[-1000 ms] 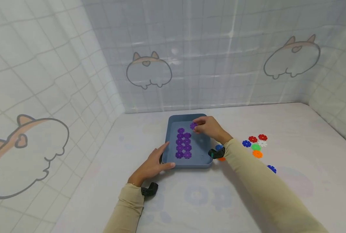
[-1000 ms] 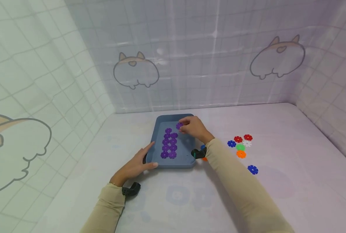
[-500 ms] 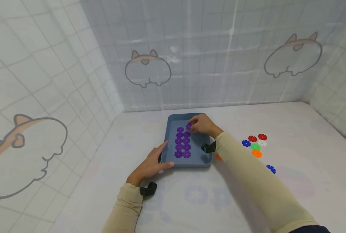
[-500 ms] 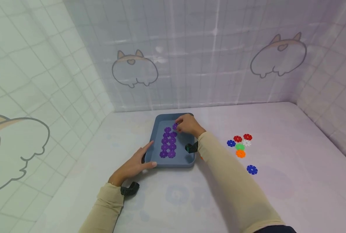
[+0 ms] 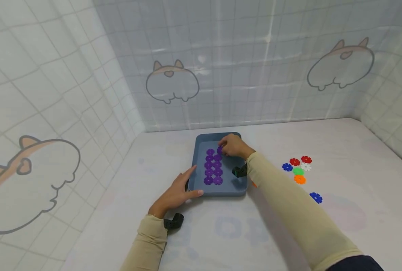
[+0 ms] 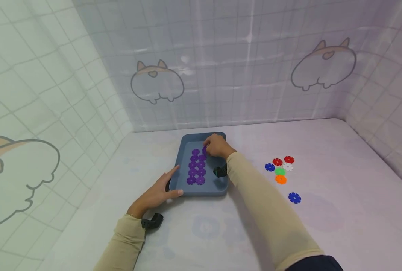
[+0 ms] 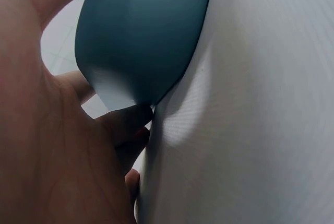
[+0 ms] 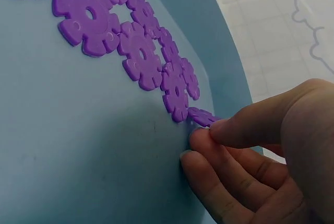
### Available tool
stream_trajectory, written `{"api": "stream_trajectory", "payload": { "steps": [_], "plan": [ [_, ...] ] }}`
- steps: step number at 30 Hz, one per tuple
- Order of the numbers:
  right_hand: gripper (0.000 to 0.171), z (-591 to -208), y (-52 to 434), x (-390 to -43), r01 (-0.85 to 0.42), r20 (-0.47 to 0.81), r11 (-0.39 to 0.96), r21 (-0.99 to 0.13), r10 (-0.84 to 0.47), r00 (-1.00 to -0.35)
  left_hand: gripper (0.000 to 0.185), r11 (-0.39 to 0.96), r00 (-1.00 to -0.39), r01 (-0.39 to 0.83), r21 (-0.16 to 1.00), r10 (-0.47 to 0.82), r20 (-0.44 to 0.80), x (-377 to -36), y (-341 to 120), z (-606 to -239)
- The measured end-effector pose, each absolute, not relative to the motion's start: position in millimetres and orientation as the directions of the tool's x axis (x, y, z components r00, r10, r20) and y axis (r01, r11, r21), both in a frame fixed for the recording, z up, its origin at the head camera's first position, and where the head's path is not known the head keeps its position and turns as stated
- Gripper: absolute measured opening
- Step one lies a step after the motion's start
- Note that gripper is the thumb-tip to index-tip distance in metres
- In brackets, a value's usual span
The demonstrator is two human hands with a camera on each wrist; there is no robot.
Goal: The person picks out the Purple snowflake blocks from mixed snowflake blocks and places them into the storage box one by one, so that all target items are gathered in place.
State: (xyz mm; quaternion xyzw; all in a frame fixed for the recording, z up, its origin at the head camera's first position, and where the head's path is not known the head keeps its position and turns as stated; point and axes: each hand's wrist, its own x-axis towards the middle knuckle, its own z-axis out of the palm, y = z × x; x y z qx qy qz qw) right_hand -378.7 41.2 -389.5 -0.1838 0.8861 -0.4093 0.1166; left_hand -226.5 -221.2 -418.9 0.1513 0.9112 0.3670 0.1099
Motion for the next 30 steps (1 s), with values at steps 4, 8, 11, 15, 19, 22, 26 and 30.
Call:
{"api": "stream_trajectory", "payload": {
  "steps": [4,8,11,15,19,22,26,30],
  "plan": [
    [0.038,-392.1,39.8,-380.8,-0.253,-0.054,0.637,-0.728,-0.421,-0.905,0.096,0.685,-0.929,0.188,0.704,0.356,-0.098,-225.5,-220.2,-419.1],
    [0.039,-392.9,38.7,-383.8,-0.276,-0.040,0.675,-0.684,-0.413,-0.910,0.095,0.684,-0.929,0.195,0.703,0.358,-0.091,-226.2,-219.6,-418.9],
    [0.038,-391.7,37.6,-384.2,-0.287,-0.030,0.687,-0.667,-0.410,-0.912,0.095,0.684,-0.931,0.192,0.704,0.355,-0.091,-225.9,-219.3,-417.7],
    [0.036,-391.4,36.2,-383.0,-0.299,-0.025,0.702,-0.646,-0.411,-0.911,0.096,0.682,-0.930,0.194,0.706,0.357,-0.089,-226.2,-219.5,-418.6],
    [0.035,-393.1,35.3,-382.5,-0.302,-0.036,0.715,-0.630,-0.416,-0.909,0.096,0.681,-0.928,0.202,0.704,0.364,-0.086,-227.0,-220.1,-420.8],
    [0.035,-395.1,34.9,-383.1,-0.301,-0.043,0.717,-0.628,-0.419,-0.907,0.096,0.682,-0.927,0.201,0.703,0.364,-0.088,-226.8,-220.2,-421.2],
    [0.035,-396.1,35.1,-383.5,-0.305,-0.034,0.713,-0.631,-0.418,-0.908,0.096,0.682,-0.929,0.201,0.703,0.361,-0.085,-226.4,-219.7,-419.7],
    [0.035,-395.0,35.3,-382.0,-0.315,-0.027,0.709,-0.631,-0.426,-0.905,0.096,0.683,-0.930,0.198,0.704,0.357,-0.085,-226.5,-219.5,-419.0]
  ]
}}
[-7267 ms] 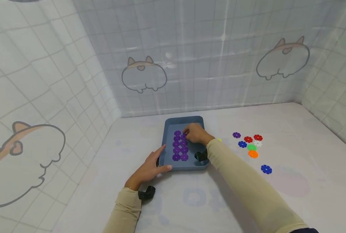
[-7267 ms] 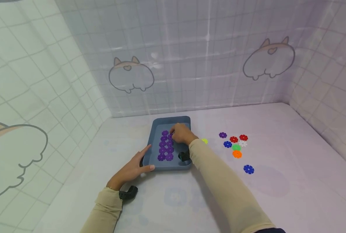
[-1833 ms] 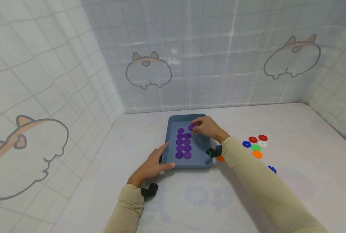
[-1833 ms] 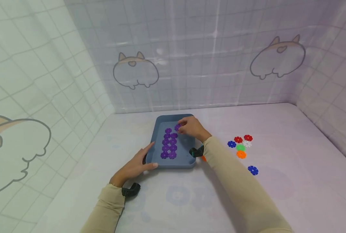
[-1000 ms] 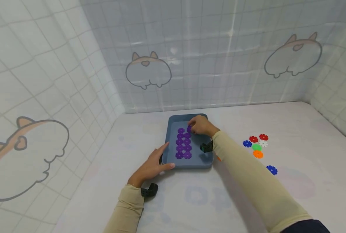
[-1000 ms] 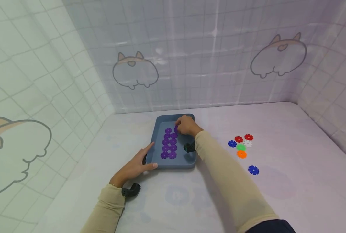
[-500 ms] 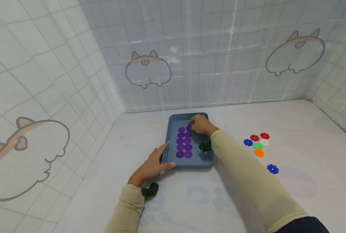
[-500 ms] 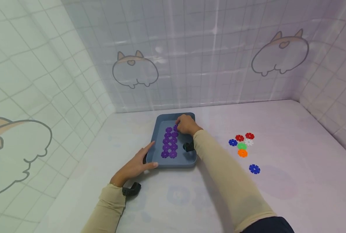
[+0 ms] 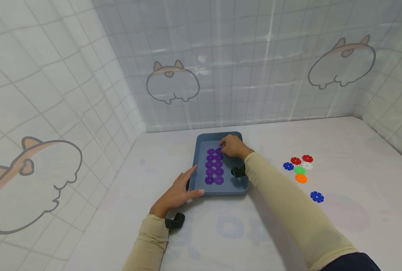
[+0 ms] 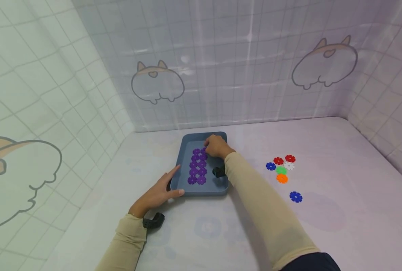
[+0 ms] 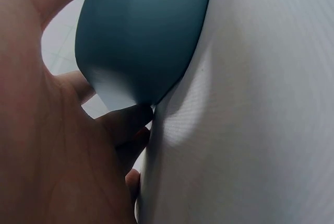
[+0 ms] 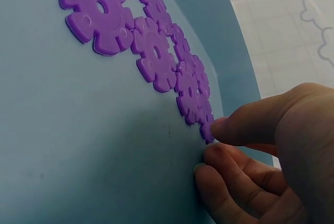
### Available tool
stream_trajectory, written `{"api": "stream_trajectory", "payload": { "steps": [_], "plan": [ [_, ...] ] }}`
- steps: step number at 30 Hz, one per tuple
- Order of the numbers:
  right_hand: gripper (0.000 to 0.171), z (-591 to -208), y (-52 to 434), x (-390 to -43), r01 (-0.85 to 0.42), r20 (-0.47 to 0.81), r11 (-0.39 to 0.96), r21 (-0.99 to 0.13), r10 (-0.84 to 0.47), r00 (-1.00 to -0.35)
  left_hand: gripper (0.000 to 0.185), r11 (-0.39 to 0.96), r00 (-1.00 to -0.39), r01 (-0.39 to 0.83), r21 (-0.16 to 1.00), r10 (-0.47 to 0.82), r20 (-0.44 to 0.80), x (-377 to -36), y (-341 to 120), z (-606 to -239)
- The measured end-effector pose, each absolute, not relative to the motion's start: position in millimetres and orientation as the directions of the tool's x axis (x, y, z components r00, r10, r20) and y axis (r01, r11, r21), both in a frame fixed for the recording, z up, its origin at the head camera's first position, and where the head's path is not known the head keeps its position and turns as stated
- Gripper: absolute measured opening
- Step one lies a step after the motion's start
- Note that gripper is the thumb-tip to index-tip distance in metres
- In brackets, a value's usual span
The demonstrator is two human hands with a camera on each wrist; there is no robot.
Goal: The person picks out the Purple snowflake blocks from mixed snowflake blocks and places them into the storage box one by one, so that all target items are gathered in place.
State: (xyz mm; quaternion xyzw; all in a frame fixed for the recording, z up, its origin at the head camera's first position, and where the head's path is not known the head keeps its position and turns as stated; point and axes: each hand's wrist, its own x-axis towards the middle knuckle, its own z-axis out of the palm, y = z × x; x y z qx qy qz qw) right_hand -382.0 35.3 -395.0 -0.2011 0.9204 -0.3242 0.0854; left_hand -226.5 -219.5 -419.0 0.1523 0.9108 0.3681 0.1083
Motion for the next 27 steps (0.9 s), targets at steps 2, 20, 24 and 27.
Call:
{"api": "stream_trajectory", "payload": {
  "steps": [2,20,24,27],
  "plan": [
    [0.035,-394.1,36.1,-381.4,-0.313,-0.027,0.710,-0.631,-0.424,-0.905,0.096,0.684,-0.930,0.194,0.703,0.356,-0.090,-226.9,-219.2,-419.1],
    [0.028,-389.2,58.7,-368.7,-0.330,0.175,0.494,-0.805,-0.334,-0.926,0.097,0.699,-0.931,0.173,0.694,0.346,-0.117,-232.2,-220.6,-417.9],
    [0.024,-381.9,73.1,-361.4,-0.314,0.174,0.477,-0.821,-0.314,-0.933,0.094,0.693,-0.935,0.163,0.702,0.335,-0.114,-230.3,-227.8,-416.7],
    [0.023,-378.8,89.7,-357.0,-0.306,0.165,0.500,-0.810,-0.305,-0.938,0.083,0.659,-0.941,0.157,0.736,0.327,-0.092,-229.9,-235.2,-415.8]
  ]
}}
